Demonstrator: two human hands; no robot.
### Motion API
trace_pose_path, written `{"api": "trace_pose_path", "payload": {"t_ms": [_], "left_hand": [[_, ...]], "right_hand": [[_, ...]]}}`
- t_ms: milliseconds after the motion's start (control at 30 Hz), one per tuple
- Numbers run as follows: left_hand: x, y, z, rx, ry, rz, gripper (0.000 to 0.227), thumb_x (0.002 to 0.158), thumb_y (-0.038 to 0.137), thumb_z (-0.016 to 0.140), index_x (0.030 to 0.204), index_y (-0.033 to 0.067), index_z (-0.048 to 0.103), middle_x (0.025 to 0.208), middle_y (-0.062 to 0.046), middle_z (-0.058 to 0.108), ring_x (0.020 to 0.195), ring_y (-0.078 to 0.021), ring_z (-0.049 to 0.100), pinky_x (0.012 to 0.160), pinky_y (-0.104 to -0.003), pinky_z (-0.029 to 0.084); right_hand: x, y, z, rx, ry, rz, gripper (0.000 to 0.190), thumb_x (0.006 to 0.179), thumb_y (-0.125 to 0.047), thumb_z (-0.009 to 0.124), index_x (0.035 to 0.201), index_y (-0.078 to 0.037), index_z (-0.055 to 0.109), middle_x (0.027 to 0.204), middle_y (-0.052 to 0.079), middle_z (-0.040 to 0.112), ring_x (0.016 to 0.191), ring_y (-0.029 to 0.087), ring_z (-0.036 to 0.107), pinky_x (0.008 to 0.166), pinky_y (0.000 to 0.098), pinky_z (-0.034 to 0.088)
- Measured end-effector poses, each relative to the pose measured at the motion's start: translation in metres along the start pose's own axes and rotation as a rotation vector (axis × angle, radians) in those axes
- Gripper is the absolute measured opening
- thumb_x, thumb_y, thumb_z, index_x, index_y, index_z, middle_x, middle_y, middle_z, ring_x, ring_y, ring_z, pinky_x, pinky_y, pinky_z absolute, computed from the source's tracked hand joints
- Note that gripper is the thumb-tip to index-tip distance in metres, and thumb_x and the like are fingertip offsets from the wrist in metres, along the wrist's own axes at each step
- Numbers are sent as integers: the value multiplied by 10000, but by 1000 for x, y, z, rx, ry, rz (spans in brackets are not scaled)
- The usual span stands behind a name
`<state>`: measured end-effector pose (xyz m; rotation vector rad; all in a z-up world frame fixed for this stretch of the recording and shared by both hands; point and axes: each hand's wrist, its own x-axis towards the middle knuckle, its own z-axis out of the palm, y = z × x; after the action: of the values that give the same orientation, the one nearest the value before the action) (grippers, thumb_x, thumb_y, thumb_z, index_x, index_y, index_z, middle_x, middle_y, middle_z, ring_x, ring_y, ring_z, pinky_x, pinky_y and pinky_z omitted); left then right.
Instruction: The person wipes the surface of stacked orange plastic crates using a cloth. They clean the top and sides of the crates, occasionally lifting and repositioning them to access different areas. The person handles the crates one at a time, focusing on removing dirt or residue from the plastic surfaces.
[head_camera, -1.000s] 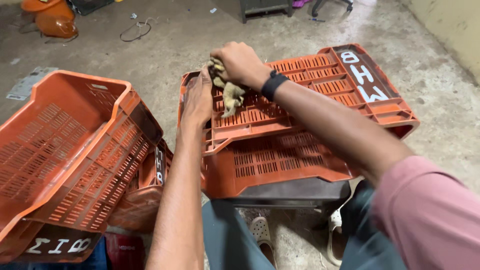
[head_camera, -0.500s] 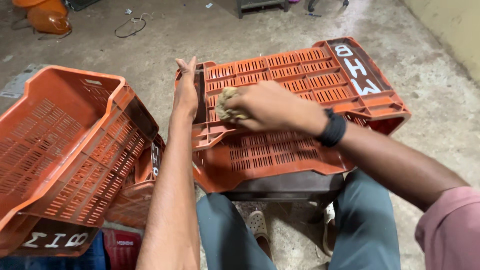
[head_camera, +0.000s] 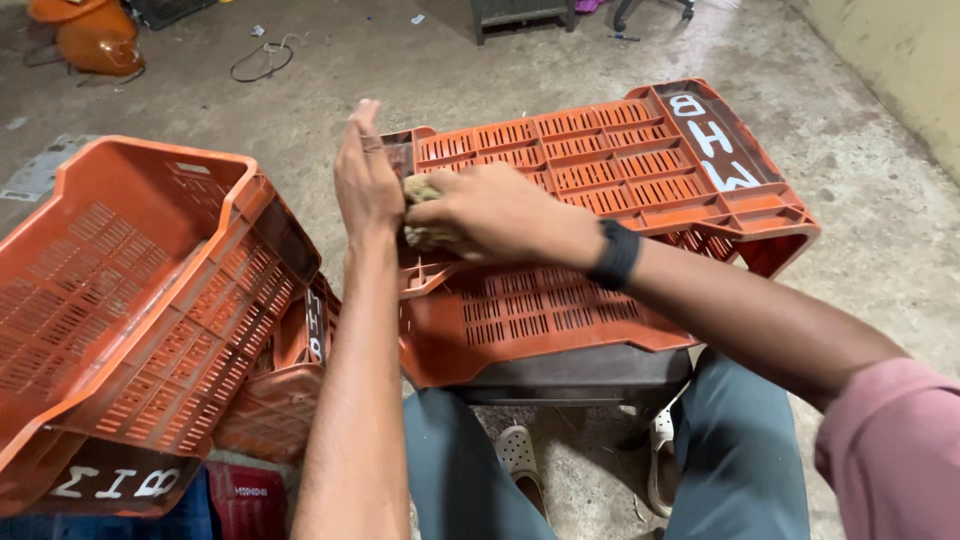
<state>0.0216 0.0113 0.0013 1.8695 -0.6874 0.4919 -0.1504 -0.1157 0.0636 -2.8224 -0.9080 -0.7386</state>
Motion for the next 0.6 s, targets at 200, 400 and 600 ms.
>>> {"api": "trace_pose_path", "payload": {"t_ms": [200,400,600], "left_hand": [[-7,-1,-4,-76,-208,-291,734,1053,572,130,1514,177,543,1411,-176,694,1167,-423,724,983,-546,538],[-6,0,8,124,-176,135,769,1106,506,131,1340,-9,652,1458,-256,575,1405,-429,483,1169,-509,342],[-4,8,3,117,-183,86,696,1103,449,209,1325,-43,650,1424,-253,600,1382,-406,525,1186,-457,366]], "right_hand": [[-3,11,-23,-14,-246,70,422,814,-337,780,1198,-169,725,1007,132,709,712,343,707,603,458,573],[-105,53,-98,-48,-441,405,488,814,-478,755,1216,-205,712,953,112,761,812,330,735,731,448,593],[-160,61,-128,-227,-484,792,521,860,-448,725,1352,-281,694,1001,159,770,825,353,748,769,446,604]]}}
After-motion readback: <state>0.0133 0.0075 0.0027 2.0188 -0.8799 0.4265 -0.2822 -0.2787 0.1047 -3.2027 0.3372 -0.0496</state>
